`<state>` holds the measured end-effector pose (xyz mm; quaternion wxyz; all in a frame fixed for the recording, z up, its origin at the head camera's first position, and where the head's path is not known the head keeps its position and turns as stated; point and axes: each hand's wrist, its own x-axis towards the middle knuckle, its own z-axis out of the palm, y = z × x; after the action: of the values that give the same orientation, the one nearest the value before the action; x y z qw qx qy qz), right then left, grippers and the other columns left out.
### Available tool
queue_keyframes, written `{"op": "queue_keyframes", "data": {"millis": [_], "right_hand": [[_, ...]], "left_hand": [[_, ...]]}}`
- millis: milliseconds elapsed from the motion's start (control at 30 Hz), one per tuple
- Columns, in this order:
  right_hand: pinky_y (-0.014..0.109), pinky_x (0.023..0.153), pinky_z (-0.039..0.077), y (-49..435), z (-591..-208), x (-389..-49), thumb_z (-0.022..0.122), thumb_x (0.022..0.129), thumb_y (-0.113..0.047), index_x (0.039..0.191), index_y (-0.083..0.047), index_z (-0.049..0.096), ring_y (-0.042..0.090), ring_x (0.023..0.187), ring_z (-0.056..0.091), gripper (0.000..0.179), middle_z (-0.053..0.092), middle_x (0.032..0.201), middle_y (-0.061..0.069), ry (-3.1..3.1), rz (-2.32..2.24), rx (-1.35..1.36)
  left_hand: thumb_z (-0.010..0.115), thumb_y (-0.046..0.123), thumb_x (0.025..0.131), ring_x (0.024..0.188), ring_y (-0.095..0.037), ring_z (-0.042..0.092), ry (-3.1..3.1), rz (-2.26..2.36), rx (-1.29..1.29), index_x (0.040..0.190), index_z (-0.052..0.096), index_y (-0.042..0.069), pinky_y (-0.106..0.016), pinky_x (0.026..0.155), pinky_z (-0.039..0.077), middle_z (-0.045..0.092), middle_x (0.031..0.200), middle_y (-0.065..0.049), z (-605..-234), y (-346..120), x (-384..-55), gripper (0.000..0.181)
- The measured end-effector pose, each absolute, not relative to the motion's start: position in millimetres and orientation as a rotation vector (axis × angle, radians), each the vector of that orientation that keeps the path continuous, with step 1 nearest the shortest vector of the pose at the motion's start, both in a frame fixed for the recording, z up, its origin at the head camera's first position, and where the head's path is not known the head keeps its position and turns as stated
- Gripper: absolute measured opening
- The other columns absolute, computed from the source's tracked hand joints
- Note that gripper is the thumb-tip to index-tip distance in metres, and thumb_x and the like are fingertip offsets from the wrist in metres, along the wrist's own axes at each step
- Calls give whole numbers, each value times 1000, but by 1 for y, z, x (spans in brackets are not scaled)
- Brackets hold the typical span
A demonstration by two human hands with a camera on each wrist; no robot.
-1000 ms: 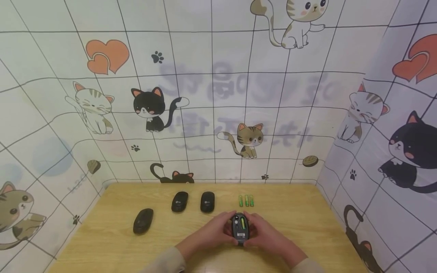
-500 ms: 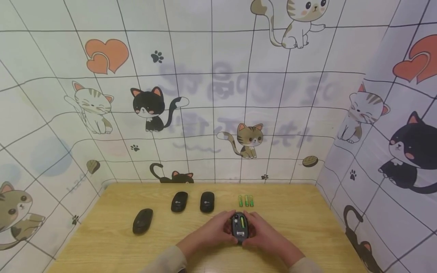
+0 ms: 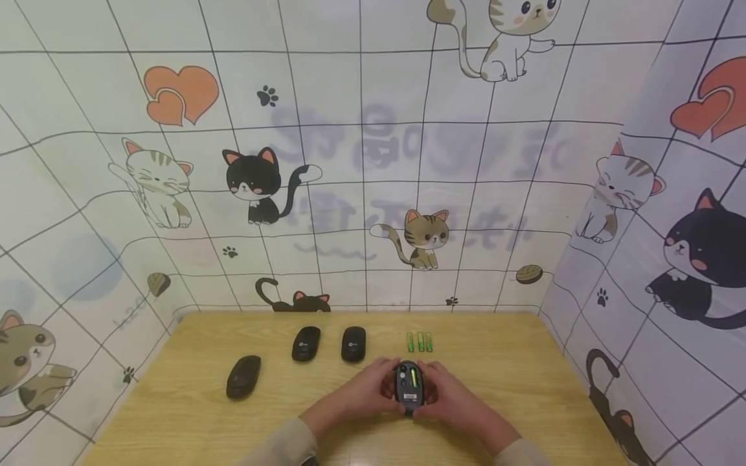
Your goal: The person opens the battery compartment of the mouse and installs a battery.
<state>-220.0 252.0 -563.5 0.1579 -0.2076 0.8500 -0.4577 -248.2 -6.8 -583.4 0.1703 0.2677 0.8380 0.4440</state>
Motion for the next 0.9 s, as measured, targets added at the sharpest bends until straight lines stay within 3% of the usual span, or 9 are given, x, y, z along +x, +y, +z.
{"op": "queue_keyframes", "data": {"millis": [233, 633, 900], "right_hand": [[29, 87, 60, 255, -565, -220, 96, 88, -18, 163, 11, 40, 20, 106, 64, 98, 52, 143, 17, 2486, -1318, -630], [40, 98, 54, 256, -564, -222, 97, 89, -28, 160, 3, 50, 28, 119, 57, 91, 53, 144, 12, 2605, -1222, -626], [32, 89, 54, 256, -563, -221, 95, 90, -28, 156, 0, 55, 28, 114, 57, 82, 55, 139, 13, 2629, -1261, -691]], "left_hand": [[99, 18, 86, 90, -1, 63, 2357, 1318, 743, 168, 42, 3, -20, 83, 58, 55, 136, -1, -581, -7, -246, 101], [98, 18, 87, 91, -3, 65, 2339, 1341, 747, 167, 44, 5, -21, 81, 58, 54, 135, 3, -583, -9, -245, 98], [98, 21, 88, 91, -3, 63, 2356, 1347, 764, 166, 46, 7, -21, 81, 57, 54, 131, 4, -579, -9, -245, 94]]}}
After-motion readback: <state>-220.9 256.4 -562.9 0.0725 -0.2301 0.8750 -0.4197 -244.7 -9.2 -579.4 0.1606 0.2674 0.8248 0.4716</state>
